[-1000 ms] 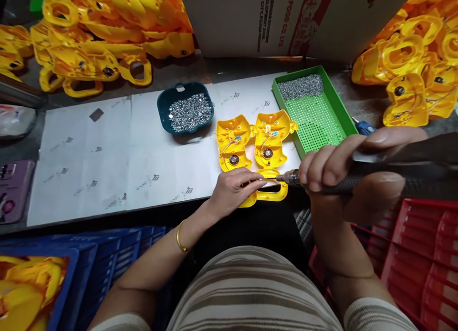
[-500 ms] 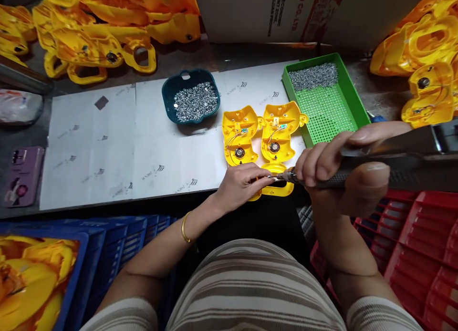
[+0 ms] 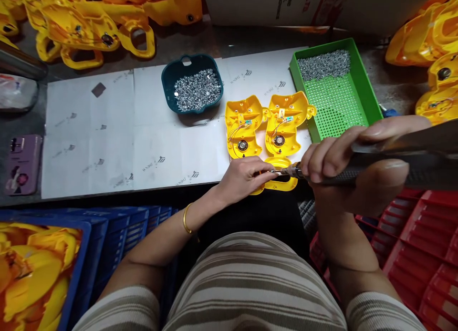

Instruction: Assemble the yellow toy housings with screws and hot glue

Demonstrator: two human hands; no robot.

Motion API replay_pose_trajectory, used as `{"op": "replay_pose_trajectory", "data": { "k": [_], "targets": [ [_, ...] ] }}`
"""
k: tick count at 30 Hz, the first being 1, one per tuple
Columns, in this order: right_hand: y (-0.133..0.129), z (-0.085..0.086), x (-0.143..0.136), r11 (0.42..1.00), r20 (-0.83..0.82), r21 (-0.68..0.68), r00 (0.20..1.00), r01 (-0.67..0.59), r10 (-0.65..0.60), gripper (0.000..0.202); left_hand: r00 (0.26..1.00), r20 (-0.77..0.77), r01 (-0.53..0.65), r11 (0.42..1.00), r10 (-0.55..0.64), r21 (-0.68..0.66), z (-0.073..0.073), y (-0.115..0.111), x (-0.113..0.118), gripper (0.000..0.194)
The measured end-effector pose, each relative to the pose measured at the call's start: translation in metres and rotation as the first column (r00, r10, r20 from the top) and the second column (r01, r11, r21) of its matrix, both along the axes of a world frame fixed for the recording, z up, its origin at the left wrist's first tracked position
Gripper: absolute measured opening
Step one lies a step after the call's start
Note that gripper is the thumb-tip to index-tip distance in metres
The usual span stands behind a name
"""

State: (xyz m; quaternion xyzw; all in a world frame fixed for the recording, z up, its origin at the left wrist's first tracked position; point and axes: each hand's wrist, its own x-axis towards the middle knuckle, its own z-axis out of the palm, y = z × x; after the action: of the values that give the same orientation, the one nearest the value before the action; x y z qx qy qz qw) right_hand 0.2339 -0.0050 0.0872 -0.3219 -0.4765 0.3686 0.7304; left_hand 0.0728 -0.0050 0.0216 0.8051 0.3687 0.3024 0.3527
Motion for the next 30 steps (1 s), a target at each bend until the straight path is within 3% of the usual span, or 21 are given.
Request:
{"op": "replay_pose_trajectory", "data": {
  "k": [10, 16, 21, 26, 28, 30],
  "targets": [
    [0.0, -0.002, 0.0, 1.0, 0.064, -0.025, 0.998, 0.008, -0.006, 0.032, 1.0, -0.017, 0.012, 1.0, -0.012, -0.012, 0.0, 0.002, -0.001, 0.017],
    [0.001, -0.003, -0.002, 0.999, -0.022, 0.016, 0.999, -0.033, 0.034, 0.025, 0.997, -0.043, 0.06, 0.997, -0.058, 0.044, -0.001, 0.0, -0.001, 0.018],
    [0.0, 0.002, 0.001, 0.994, 0.042, 0.026, 0.994, -0.102, 0.101, 0.02, 0.993, -0.076, 0.1, 0.993, -0.095, 0.064, 0.001, 0.003, -0.001, 0.023],
    [0.011, 0.006, 0.014, 0.996, 0.057, 0.092, 0.998, 0.004, -0.009, 0.022, 0.971, -0.239, 0.044, 0.962, 0.023, 0.271, 0.003, 0.007, 0.002, 0.049],
    [0.02, 0.0, 0.02, 0.983, 0.048, 0.173, 0.996, 0.067, -0.077, 0.023, 0.938, -0.345, 0.097, 0.933, 0.031, 0.346, 0.006, 0.005, 0.005, 0.045],
    [0.031, -0.012, 0.023, 0.986, -0.076, 0.139, 0.993, 0.095, -0.085, 0.027, 0.9, -0.435, 0.183, 0.917, -0.011, 0.355, 0.008, 0.001, 0.009, 0.05]
  ]
}}
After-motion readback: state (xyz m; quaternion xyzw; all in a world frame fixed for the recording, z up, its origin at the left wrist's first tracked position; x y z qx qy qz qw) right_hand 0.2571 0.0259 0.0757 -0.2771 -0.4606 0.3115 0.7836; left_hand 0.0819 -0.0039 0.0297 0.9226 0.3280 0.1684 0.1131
